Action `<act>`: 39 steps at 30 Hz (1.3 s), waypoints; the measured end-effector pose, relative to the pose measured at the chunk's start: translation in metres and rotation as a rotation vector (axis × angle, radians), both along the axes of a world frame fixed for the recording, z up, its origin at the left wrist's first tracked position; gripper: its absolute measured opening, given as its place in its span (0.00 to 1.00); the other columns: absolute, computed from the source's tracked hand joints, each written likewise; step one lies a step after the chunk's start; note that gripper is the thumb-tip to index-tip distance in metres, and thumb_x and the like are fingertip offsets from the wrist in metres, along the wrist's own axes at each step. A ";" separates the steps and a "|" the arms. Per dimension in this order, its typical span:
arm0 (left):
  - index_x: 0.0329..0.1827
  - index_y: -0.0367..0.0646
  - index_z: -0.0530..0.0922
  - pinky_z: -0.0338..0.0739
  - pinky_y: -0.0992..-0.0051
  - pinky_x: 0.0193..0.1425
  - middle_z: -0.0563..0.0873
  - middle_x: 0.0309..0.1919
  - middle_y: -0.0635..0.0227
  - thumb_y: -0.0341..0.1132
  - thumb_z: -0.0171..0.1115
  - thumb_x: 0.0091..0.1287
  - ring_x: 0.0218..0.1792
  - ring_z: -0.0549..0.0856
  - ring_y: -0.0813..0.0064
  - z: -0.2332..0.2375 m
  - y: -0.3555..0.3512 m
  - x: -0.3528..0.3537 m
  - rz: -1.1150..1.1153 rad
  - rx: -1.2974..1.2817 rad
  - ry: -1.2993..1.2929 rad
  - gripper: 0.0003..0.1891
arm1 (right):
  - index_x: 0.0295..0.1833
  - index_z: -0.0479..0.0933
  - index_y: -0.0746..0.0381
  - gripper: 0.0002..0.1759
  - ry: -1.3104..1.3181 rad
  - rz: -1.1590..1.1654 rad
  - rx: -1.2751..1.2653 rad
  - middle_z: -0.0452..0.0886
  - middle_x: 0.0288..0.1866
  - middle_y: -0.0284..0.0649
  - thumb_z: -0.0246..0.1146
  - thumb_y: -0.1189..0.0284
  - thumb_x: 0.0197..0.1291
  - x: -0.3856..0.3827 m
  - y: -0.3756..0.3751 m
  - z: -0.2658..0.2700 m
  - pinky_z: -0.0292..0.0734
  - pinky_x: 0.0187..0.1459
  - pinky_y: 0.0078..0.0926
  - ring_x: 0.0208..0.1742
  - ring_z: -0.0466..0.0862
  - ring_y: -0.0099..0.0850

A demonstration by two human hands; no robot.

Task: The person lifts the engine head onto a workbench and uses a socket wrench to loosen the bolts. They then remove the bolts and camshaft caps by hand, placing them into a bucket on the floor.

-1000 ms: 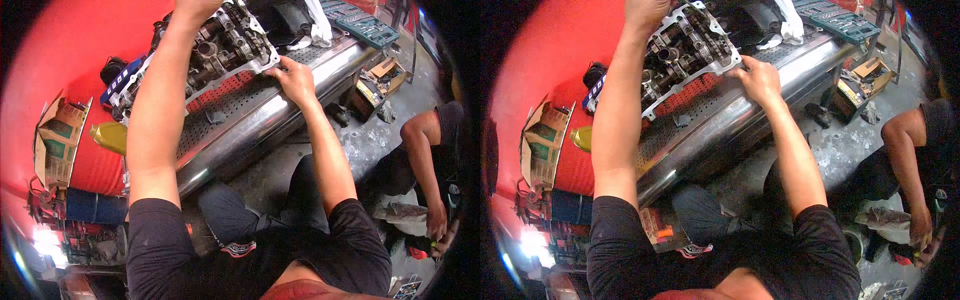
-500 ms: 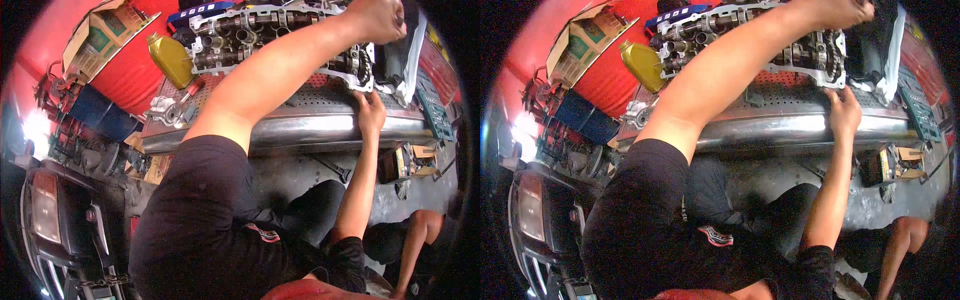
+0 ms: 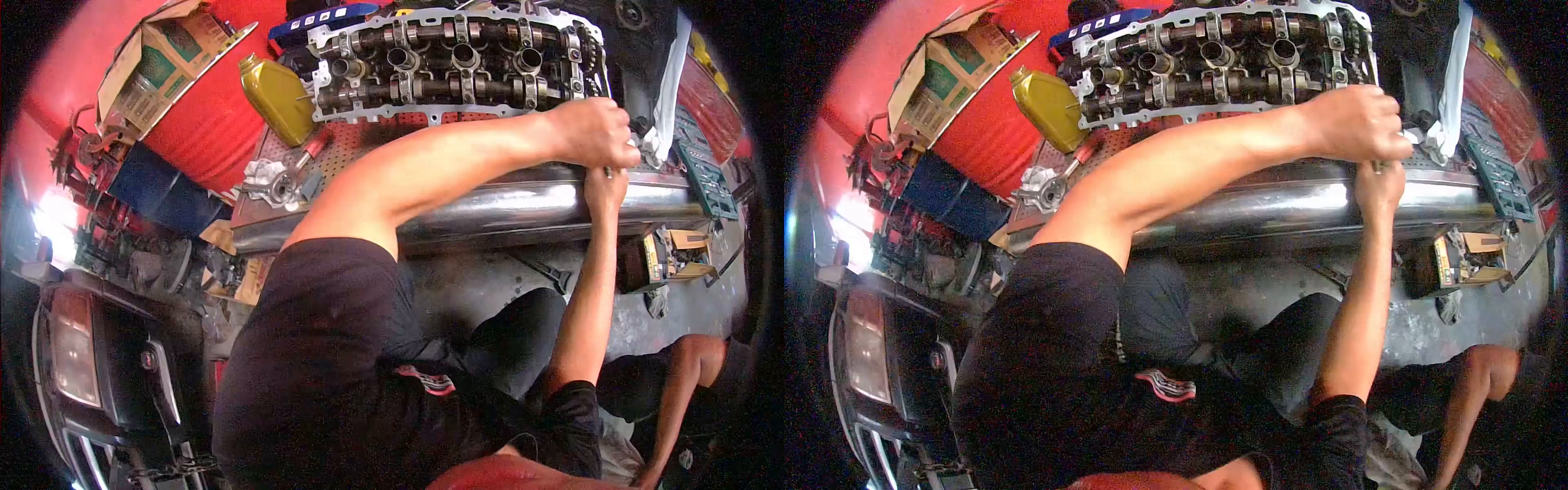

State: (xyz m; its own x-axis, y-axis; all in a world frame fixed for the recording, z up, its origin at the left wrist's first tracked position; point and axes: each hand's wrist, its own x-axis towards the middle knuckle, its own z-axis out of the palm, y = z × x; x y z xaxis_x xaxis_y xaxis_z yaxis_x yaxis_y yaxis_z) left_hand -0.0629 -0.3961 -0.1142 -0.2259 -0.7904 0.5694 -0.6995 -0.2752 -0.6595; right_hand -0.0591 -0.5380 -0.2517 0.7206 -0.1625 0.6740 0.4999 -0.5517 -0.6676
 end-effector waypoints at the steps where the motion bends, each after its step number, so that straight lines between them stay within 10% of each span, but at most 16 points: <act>1: 0.26 0.54 0.75 0.75 0.72 0.26 0.76 0.20 0.77 0.41 0.66 0.48 0.28 0.82 0.72 0.004 0.000 -0.010 -0.093 -0.092 0.026 0.08 | 0.54 0.83 0.63 0.26 -0.106 -0.011 0.040 0.88 0.42 0.48 0.71 0.55 0.59 -0.002 0.003 -0.004 0.79 0.49 0.34 0.45 0.88 0.40; 7: 0.25 0.52 0.72 0.78 0.68 0.24 0.77 0.17 0.72 0.37 0.65 0.48 0.24 0.83 0.68 0.076 -0.043 -0.104 -0.289 -0.299 -0.001 0.08 | 0.53 0.83 0.61 0.22 0.065 0.024 0.060 0.89 0.44 0.46 0.70 0.57 0.60 -0.009 0.010 0.011 0.78 0.49 0.36 0.47 0.88 0.41; 12: 0.28 0.46 0.74 0.76 0.80 0.27 0.82 0.22 0.69 0.28 0.69 0.66 0.23 0.81 0.80 0.159 -0.003 -0.054 -0.389 -0.525 1.213 0.11 | 0.54 0.84 0.51 0.22 0.219 -0.097 -0.030 0.88 0.40 0.44 0.72 0.53 0.57 -0.042 0.016 0.040 0.79 0.45 0.38 0.42 0.88 0.43; 30: 0.29 0.50 0.70 0.67 0.79 0.18 0.73 0.15 0.74 0.28 0.64 0.67 0.17 0.78 0.76 0.196 0.027 0.080 -0.094 -0.888 1.732 0.11 | 0.55 0.84 0.49 0.26 0.211 -0.055 0.002 0.88 0.38 0.44 0.72 0.49 0.54 -0.043 0.015 0.048 0.79 0.43 0.41 0.41 0.88 0.44; 34: 0.29 0.48 0.71 0.66 0.78 0.17 0.71 0.15 0.75 0.28 0.63 0.68 0.15 0.75 0.78 0.163 0.015 0.035 -0.216 -0.702 1.266 0.11 | 0.55 0.85 0.49 0.26 0.229 -0.030 0.015 0.88 0.40 0.47 0.70 0.48 0.54 -0.048 0.013 0.052 0.80 0.47 0.45 0.44 0.87 0.47; 39: 0.28 0.47 0.69 0.66 0.77 0.16 0.73 0.15 0.72 0.28 0.64 0.69 0.15 0.76 0.78 0.167 0.007 0.023 -0.099 -0.737 1.347 0.13 | 0.54 0.85 0.48 0.25 0.208 -0.033 0.030 0.88 0.40 0.46 0.71 0.49 0.54 -0.045 0.015 0.048 0.80 0.47 0.45 0.44 0.87 0.47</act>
